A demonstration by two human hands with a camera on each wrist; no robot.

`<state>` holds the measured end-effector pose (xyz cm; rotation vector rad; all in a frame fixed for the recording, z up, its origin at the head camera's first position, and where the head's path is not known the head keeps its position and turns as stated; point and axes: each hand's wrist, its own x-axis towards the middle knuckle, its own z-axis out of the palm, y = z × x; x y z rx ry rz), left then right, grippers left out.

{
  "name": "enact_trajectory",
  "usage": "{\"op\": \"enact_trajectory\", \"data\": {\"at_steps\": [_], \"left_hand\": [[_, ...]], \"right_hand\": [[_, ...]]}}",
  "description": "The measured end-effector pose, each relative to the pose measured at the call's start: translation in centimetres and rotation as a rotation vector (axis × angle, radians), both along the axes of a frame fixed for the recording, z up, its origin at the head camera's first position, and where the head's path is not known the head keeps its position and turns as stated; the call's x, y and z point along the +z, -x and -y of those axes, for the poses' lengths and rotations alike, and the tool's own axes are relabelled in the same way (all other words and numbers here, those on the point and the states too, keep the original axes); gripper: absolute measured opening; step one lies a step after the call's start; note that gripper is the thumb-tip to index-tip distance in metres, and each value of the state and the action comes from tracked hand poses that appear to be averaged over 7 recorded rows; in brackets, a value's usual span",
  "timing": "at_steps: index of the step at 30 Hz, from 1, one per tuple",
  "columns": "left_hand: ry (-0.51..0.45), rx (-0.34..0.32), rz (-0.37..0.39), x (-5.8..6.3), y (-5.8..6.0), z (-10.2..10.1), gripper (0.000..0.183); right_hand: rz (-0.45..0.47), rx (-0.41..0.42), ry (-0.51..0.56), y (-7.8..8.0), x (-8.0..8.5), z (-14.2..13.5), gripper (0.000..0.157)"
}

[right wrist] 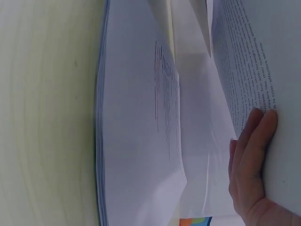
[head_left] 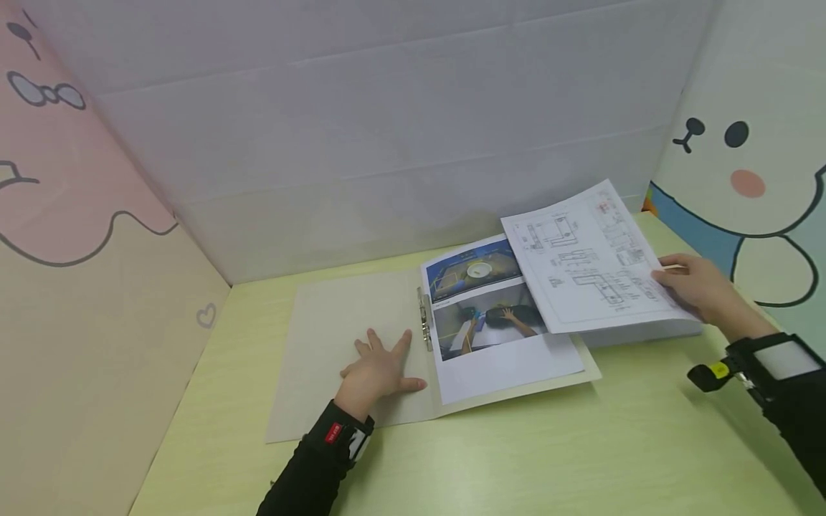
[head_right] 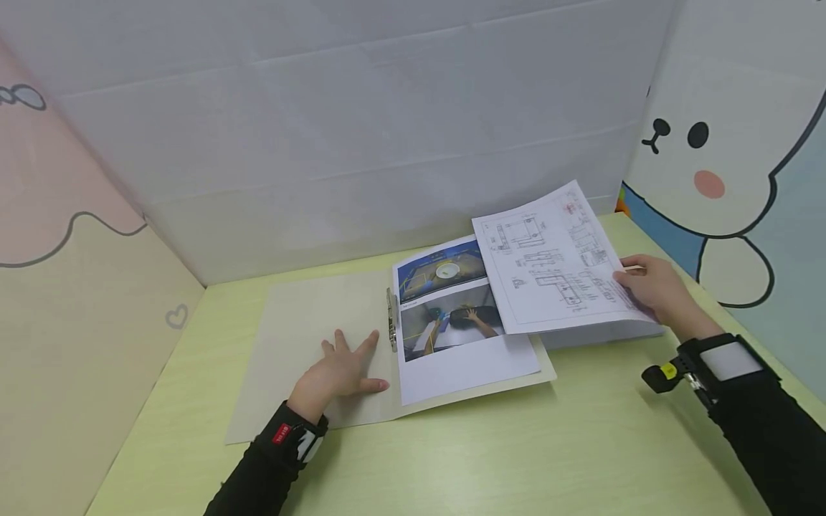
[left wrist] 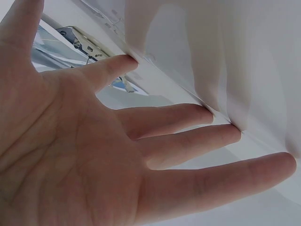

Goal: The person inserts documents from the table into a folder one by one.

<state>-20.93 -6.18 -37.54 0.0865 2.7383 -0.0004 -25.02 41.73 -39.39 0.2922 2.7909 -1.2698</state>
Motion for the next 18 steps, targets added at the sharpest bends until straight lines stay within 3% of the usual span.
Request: {"op": "enact_trajectory", "data": {"at_steps": [18], "left_hand": [[0.009, 0.004, 0.007, 0.0, 0.1, 0.0, 0.098]], "right_hand": [[-0.023, 0.091, 0.025, 0.0, 0.4, 2.6, 0.065]]}}
